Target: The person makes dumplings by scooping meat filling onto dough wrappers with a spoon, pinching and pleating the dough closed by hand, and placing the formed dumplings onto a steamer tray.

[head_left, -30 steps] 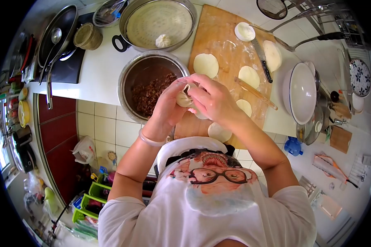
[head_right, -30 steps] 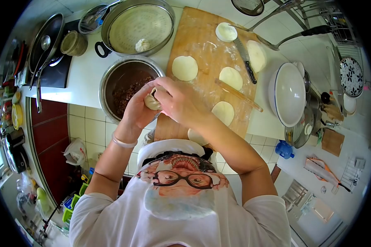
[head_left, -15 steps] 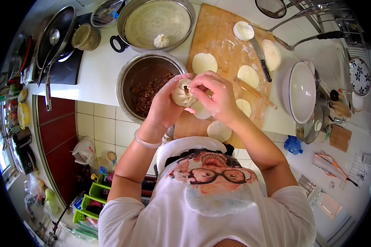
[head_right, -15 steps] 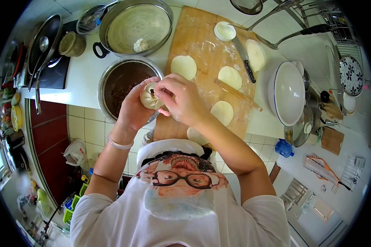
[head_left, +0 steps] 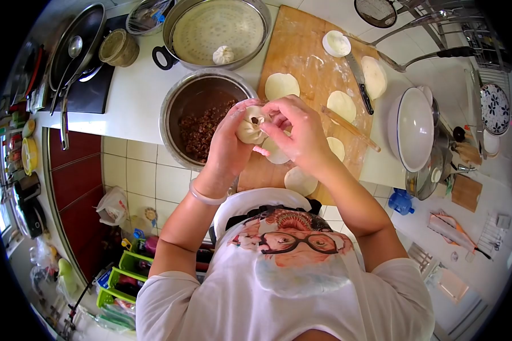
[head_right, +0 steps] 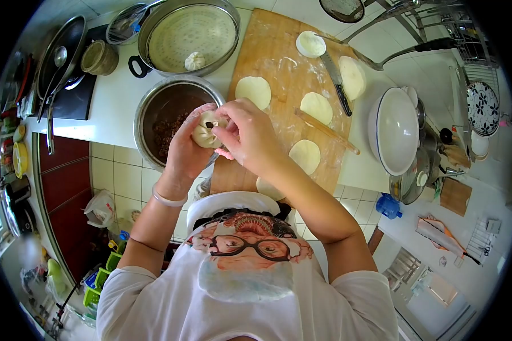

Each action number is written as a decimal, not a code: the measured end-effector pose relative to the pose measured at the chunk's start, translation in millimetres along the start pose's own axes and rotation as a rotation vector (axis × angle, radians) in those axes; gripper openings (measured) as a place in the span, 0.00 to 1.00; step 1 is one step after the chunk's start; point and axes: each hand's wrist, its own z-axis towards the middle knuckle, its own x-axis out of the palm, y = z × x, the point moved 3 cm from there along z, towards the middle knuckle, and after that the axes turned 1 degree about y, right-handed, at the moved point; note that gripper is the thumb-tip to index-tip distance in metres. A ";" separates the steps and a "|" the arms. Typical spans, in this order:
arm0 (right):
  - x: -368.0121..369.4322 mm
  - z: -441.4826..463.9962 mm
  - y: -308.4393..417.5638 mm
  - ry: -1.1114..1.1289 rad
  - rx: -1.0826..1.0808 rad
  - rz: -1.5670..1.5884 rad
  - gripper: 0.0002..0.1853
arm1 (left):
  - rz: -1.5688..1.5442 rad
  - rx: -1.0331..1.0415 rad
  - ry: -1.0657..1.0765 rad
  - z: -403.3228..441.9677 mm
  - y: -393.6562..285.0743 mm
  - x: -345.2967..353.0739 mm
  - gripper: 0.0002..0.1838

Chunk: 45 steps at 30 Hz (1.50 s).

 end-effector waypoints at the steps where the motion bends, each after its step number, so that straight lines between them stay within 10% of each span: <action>1: 0.4 -0.1 -1.6 0.000 0.000 -0.002 0.09 | -0.001 0.003 -0.017 0.4 -0.3 0.2 0.18; 26: -7.5 0.4 1.1 0.245 -0.716 -0.519 0.10 | 0.133 -0.283 0.008 7.1 -4.5 -1.0 0.21; 29: -9.9 -0.8 -2.2 0.162 -0.544 -0.348 0.09 | 0.835 0.144 0.353 4.4 -24.5 8.4 0.25; 31: -14.2 1.6 -2.4 0.086 -0.409 -0.205 0.09 | 0.003 -0.338 0.177 7.5 -26.5 5.5 0.30; 37: -13.6 4.4 -9.2 0.043 -0.182 -0.218 0.08 | -0.100 -0.328 0.200 10.8 -16.0 0.1 0.33; 45: -8.1 5.3 -1.7 0.163 -0.501 -0.501 0.10 | 0.024 -0.408 0.124 14.4 -18.5 3.3 0.32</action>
